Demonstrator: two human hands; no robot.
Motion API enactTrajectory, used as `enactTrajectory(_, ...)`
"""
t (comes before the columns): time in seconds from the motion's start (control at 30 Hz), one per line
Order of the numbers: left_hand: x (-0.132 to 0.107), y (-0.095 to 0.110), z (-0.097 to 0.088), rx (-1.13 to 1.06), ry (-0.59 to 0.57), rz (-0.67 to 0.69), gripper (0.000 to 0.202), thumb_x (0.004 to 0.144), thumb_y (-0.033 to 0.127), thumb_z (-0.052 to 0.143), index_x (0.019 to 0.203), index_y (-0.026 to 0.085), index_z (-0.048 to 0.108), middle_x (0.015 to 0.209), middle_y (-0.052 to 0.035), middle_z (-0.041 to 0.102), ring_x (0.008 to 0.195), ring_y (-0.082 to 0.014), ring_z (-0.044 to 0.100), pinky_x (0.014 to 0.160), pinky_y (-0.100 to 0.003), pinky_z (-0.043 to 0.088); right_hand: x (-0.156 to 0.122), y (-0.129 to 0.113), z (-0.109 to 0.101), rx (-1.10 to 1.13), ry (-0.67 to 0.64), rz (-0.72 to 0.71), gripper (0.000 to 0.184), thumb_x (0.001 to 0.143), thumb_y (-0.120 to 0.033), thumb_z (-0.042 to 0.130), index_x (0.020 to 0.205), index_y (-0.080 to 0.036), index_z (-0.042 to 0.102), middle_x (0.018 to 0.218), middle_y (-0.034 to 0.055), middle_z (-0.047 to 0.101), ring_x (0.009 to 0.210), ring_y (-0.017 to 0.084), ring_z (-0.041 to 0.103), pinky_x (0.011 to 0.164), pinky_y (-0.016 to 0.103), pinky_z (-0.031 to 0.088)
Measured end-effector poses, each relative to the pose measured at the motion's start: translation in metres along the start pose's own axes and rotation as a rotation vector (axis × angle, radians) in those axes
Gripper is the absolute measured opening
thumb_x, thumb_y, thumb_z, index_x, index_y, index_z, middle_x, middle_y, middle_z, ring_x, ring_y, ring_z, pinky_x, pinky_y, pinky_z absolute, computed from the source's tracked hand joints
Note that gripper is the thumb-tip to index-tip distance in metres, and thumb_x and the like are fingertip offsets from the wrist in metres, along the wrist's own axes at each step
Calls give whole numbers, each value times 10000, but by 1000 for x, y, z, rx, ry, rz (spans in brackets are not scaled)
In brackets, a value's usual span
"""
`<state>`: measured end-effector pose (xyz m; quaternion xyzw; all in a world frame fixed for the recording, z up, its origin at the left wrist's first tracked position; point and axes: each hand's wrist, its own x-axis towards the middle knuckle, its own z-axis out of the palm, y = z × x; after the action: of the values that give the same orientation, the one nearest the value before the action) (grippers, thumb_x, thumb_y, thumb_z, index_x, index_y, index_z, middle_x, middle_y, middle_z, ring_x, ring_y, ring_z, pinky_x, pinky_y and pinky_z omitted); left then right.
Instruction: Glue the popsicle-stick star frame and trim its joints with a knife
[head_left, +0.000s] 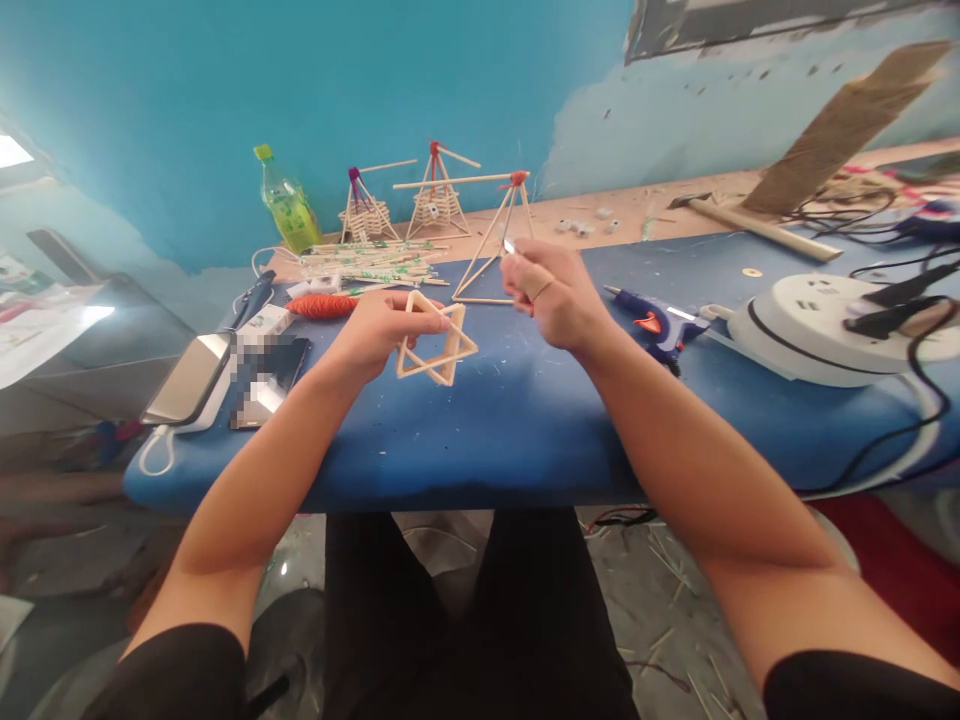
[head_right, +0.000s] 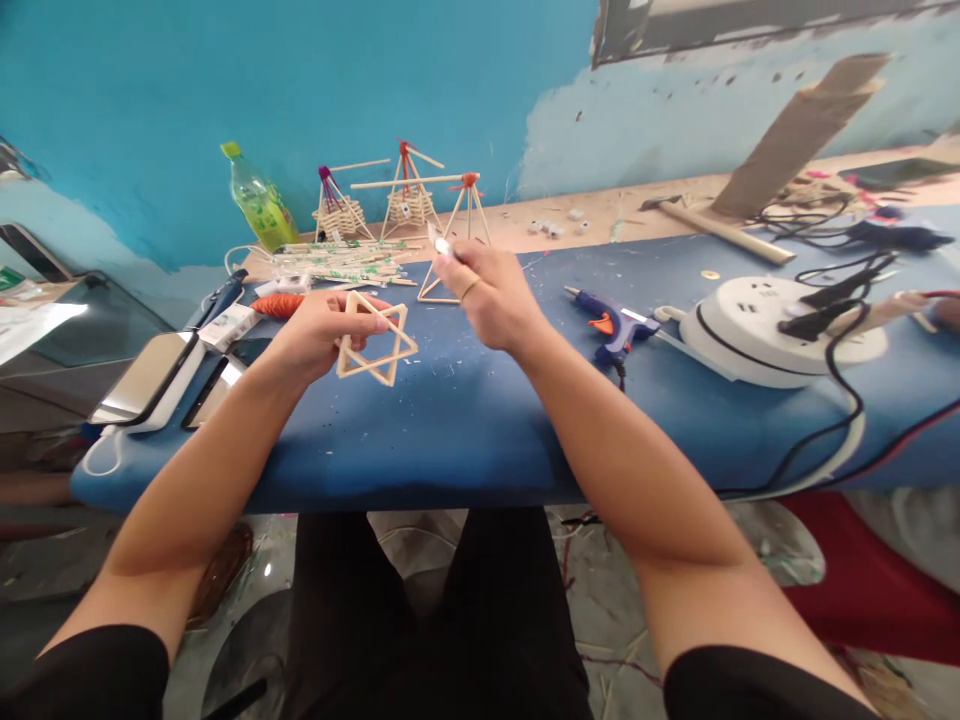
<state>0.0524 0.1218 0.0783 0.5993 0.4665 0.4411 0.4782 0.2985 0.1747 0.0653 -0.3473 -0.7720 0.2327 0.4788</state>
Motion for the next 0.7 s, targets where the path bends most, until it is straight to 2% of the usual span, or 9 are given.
enactTrajectory(0.07, 2, 0, 0, -16, 16, 0, 245, 557, 408, 978, 654, 234, 837, 684, -36, 739, 582, -129, 471, 584, -324, 333, -3, -9, 10, 157, -86, -33, 345, 949, -576, 682, 830, -274, 564, 739, -17, 506, 712, 179, 461, 684, 369, 359)
enactTrajectory(0.13, 0, 1, 0, -18, 9, -5, 251, 561, 419, 979, 683, 238, 855, 639, -16, 709, 565, -124, 446, 578, -321, 310, -7, -15, 17, 208, -137, -45, 335, 862, -554, 814, 929, -255, 677, 794, -19, 590, 731, 165, 495, 694, 356, 398)
enactTrajectory(0.2, -2, 1, 2, -8, -2, -13, 274, 562, 413, 997, 717, 229, 865, 644, -9, 712, 578, -127, 484, 595, -319, 334, -10, -18, 20, 206, -160, -27, 348, 821, -536, 881, 924, -237, 735, 816, -8, 657, 735, 157, 521, 687, 346, 408)
enactTrajectory(0.27, -4, -1, 4, -5, -4, -17, 304, 566, 401, 1016, 760, 218, 871, 704, -18, 754, 636, -145, 581, 648, -323, 411, -12, -18, 21, 181, -158, -4, 322, 820, -516, 889, 847, -221, 764, 795, 9, 696, 728, 157, 541, 678, 346, 408)
enactTrajectory(0.33, -3, -4, 6, -11, -2, -7, 336, 571, 402, 1034, 804, 217, 876, 772, -29, 791, 705, -165, 656, 711, -331, 479, -13, -16, 22, 153, -118, 19, 281, 832, -483, 860, 805, -211, 795, 757, 15, 707, 715, 160, 548, 677, 351, 414)
enactTrajectory(0.4, -1, -7, 8, -37, 11, 2, 374, 556, 421, 1054, 816, 224, 870, 788, -27, 792, 719, -168, 670, 717, -328, 505, -12, -13, 24, 135, -63, 36, 228, 828, -432, 837, 801, -206, 818, 734, 12, 708, 712, 164, 557, 689, 357, 428)
enactTrajectory(0.53, 6, -8, 4, -218, 55, 19, 493, 538, 555, 1077, 813, 224, 836, 925, -58, 820, 815, -190, 717, 762, -330, 585, -10, -10, 28, 123, 59, 40, 141, 818, -350, 804, 774, -217, 794, 737, 11, 722, 724, 177, 577, 717, 372, 451)
enactTrajectory(0.6, 8, -7, 1, -322, 47, 19, 589, 539, 628, 1070, 907, 222, 854, 1054, -92, 846, 908, -226, 760, 837, -361, 634, -9, -8, 29, 125, 139, 42, 129, 824, -339, 791, 765, -227, 771, 746, 14, 723, 735, 184, 584, 736, 385, 464)
enactTrajectory(0.7, 8, -8, -1, -363, 3, 9, 668, 559, 594, 1073, 1069, 220, 857, 1192, -122, 858, 1003, -266, 800, 903, -404, 665, -7, -5, 30, 111, 264, 47, 131, 835, -344, 780, 765, -240, 740, 764, 15, 718, 757, 191, 599, 781, 406, 497)
